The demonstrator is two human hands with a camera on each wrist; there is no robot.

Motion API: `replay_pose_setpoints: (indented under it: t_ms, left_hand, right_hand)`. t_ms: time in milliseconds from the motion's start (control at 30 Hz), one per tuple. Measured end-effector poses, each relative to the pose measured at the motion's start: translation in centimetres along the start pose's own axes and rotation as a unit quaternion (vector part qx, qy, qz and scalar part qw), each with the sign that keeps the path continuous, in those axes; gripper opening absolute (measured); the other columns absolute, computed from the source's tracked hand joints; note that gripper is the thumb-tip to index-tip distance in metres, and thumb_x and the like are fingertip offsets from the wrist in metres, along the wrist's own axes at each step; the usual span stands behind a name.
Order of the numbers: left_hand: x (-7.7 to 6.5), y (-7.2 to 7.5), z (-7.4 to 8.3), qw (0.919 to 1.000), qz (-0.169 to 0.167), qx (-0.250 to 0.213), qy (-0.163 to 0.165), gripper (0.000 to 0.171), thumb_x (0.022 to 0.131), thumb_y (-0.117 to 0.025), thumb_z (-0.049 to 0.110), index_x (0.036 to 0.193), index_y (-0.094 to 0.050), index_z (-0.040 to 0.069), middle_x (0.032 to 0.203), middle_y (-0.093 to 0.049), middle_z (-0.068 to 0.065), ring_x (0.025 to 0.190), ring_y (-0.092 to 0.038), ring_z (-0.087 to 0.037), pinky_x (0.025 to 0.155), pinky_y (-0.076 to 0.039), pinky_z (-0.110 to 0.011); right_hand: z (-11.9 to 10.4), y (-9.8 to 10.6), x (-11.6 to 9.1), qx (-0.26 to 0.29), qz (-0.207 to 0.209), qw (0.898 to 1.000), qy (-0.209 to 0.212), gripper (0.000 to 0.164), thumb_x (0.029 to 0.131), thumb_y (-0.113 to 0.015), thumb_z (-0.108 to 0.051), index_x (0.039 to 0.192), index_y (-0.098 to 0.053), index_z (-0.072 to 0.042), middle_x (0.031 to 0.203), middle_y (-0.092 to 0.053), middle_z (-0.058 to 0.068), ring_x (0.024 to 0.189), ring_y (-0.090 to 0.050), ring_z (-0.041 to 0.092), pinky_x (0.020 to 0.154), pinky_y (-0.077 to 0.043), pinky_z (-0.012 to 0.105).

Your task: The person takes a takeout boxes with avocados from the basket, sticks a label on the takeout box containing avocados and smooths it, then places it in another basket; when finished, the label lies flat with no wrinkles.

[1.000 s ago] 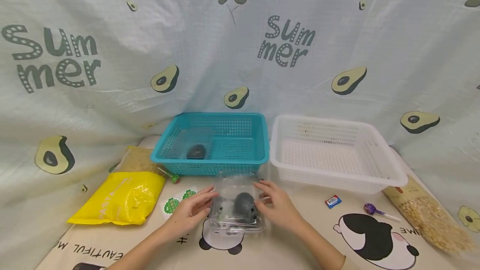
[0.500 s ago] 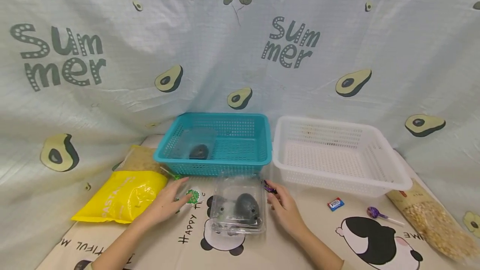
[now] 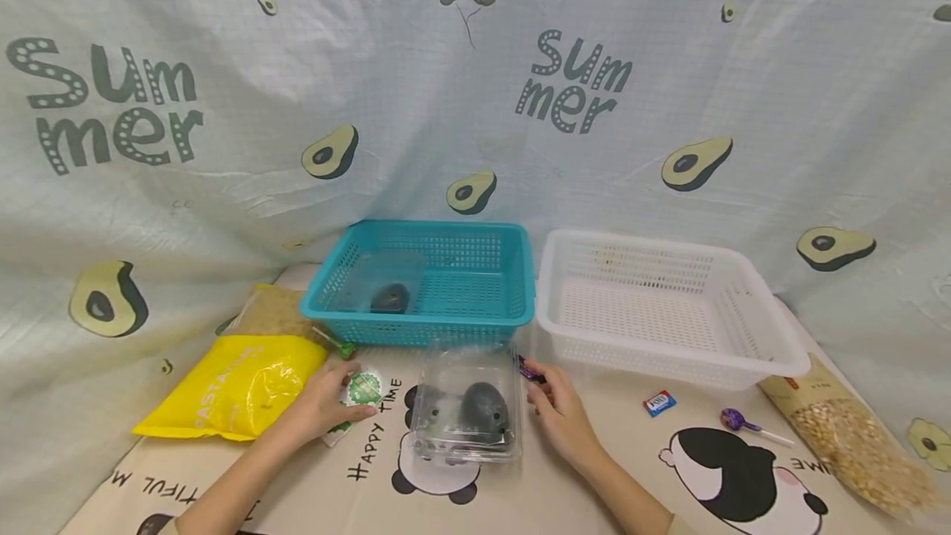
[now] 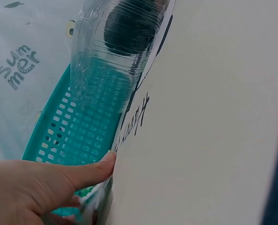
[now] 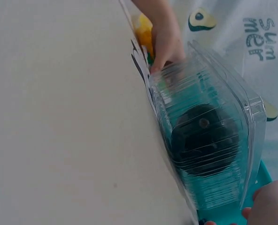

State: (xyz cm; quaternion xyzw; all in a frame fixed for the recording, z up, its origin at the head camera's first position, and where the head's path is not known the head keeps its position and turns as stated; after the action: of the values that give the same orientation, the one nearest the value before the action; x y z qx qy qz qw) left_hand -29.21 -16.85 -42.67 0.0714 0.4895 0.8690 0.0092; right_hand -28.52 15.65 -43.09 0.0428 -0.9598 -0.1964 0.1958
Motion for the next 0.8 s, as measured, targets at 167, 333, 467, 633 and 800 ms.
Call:
replay_pose_setpoints:
  t_ms: [167,333,467,633,800]
  left_hand:
    - [0.1,0.5,0.8,0.9991,-0.017,-0.036,0.010,0.053,0.064,-0.079,0.028,0.108,-0.058,0.009,0.093,-0.060,-0.009,0.079,-0.052,-0.020,0.068,-0.046,-0.036]
    - [-1.1,2.4,5.2,0.9958,-0.009,-0.067,-0.062,0.036,0.068,-0.076,0.025,0.100,-0.061,0.018,0.092,-0.062,-0.001,0.081,-0.055,-0.019,0.067,-0.048,-0.034]
    - [-2.5,3.6,9.8,0.9882,-0.015,-0.053,-0.143,0.044,0.072,-0.073,0.026,0.112,-0.056,0.018,0.094,-0.064,0.002,0.079,-0.058,-0.015,0.066,-0.049,-0.029]
    - [-3.2,3.9,14.2,0.9724,-0.022,-0.064,-0.223,0.035,0.076,-0.070,0.023,0.109,-0.058,0.018,0.083,-0.062,0.008,0.059,-0.041,-0.004,0.054,-0.039,-0.017]
    - [-3.3,3.7,16.0,0.9622,-0.007,-0.070,-0.263,0.034,0.075,-0.071,0.022,0.107,-0.059,0.017,0.075,-0.059,0.011,0.053,-0.028,-0.002,0.048,-0.027,-0.014]
  right_hand:
    - [-4.1,0.9,0.1,-0.002,0.028,0.997,0.066,0.028,0.088,-0.048,0.002,0.115,-0.052,0.001,0.102,-0.053,0.015,0.076,-0.057,0.026,0.060,-0.048,0.024]
    - [-9.3,0.9,-0.1,-0.021,0.030,0.969,0.243,0.029,0.076,-0.053,0.016,0.103,-0.055,0.005,0.094,-0.054,0.006,0.073,-0.051,0.014,0.060,-0.043,0.018]
    - [-11.8,-0.8,-0.2,-0.032,-0.007,0.943,0.331,0.026,0.076,-0.059,0.008,0.098,-0.060,-0.006,0.083,-0.058,0.001,0.071,-0.049,0.006,0.058,-0.041,0.017]
    - [-13.5,-3.2,0.5,-0.060,-0.054,0.944,0.320,0.021,0.081,-0.062,-0.007,0.100,-0.061,-0.014,0.085,-0.059,-0.004,0.071,-0.049,0.008,0.056,-0.043,0.019]
    - [-13.8,-4.3,0.9,-0.064,-0.061,0.948,0.307,0.010,0.081,-0.063,-0.010,0.090,-0.062,-0.014,0.081,-0.059,-0.005,0.067,-0.047,0.011,0.054,-0.042,0.019]
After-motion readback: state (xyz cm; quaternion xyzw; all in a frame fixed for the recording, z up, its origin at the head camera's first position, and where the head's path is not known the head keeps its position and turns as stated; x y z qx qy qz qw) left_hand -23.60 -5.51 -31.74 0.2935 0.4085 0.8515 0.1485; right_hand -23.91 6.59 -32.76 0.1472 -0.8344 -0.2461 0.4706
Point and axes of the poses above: each hand's wrist, its own x-axis towards the middle knuckle, its own y-axis out of the back of the hand, z = x × y, the point moved 8 cm from there along x, towards the middle knuckle
